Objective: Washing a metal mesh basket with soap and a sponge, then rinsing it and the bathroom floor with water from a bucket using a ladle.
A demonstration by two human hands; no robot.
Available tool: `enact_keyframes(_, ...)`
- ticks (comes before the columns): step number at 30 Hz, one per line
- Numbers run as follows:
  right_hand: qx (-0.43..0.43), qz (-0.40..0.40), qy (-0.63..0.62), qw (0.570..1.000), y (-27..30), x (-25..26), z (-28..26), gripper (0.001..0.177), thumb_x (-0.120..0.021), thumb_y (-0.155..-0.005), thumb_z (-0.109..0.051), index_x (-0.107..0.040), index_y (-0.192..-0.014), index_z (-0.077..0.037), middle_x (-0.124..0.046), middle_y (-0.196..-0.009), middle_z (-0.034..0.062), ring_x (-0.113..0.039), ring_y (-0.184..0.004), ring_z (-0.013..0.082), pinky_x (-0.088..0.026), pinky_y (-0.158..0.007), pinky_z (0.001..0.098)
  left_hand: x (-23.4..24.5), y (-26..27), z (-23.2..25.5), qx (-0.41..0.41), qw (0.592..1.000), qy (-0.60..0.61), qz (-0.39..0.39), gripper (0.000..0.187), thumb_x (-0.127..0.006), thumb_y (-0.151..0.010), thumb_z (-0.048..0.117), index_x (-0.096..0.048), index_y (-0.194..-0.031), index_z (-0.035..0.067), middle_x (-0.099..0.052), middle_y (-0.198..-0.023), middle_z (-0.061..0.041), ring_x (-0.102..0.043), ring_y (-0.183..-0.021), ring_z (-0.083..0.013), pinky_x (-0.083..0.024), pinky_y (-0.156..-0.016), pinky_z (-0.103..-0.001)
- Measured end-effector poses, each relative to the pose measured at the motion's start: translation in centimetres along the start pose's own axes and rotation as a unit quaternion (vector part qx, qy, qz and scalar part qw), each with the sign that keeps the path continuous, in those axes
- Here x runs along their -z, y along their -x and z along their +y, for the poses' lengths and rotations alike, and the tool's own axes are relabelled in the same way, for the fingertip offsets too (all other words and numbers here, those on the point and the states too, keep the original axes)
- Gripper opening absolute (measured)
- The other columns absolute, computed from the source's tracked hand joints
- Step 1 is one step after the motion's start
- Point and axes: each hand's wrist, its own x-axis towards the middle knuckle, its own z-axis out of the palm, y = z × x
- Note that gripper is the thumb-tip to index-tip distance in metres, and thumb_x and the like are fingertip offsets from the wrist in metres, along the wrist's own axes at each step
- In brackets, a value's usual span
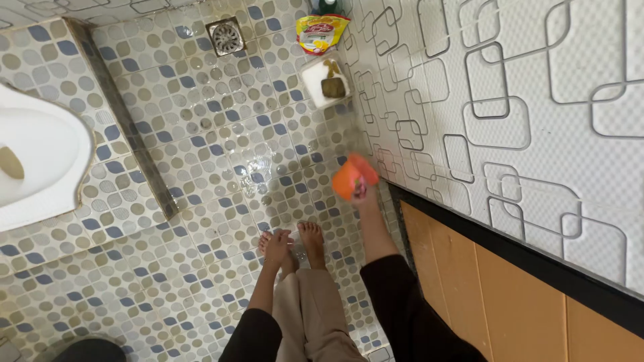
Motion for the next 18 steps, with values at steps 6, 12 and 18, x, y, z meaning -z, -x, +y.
enact_keyframes(6, 0.018, -0.146, -0.054, 0.988, 1.3, 2.9, 0.6, 0.013, -0.055, -0.103, -0.022, -0.064, -0.105, -0.014, -0.058, -0.067, -0.0040, -0.044, -0.045, 0.0062, -0.038, -0.042, 0.0204, 3.3, 1.9, -0.8, -0.317, 0.865, -0.374, 0.107, 0.027, -0.054, -0.095, 0.019, -0.076, -0.110, 0.014, -0.077, -0.105, -0.013, -0.071, -0.091, -0.0295, -0.053, -0.078, -0.039)
enact_keyframes(12, 0.056, -0.114, 0.014, 0.992, 10.7, 13.8, 3.8, 0.015, -0.055, -0.106, -0.024, -0.062, -0.106, -0.011, -0.063, -0.079, 0.0007, -0.050, -0.050, 0.0110, -0.046, -0.049, 0.0257, 4.2, 3.0, -3.1, -0.043, 0.983, -0.130, 0.121, 0.029, -0.054, -0.099, 0.026, -0.073, -0.114, 0.011, -0.074, -0.101, -0.017, -0.073, -0.089, -0.0282, -0.057, -0.077, -0.038)
enact_keyframes(18, -0.029, 0.067, -0.006, 0.997, 13.0, 19.7, 5.0, 0.020, -0.054, -0.100, -0.021, -0.072, -0.104, -0.013, -0.062, -0.074, 0.0005, -0.049, -0.050, 0.0069, -0.045, -0.050, 0.0218, 3.6, 3.4, -3.5, -0.049, 0.991, -0.070, 0.107, 0.030, -0.053, -0.098, 0.027, -0.074, -0.108, 0.008, -0.076, -0.098, -0.013, -0.074, -0.085, -0.0234, -0.060, -0.075, -0.036)
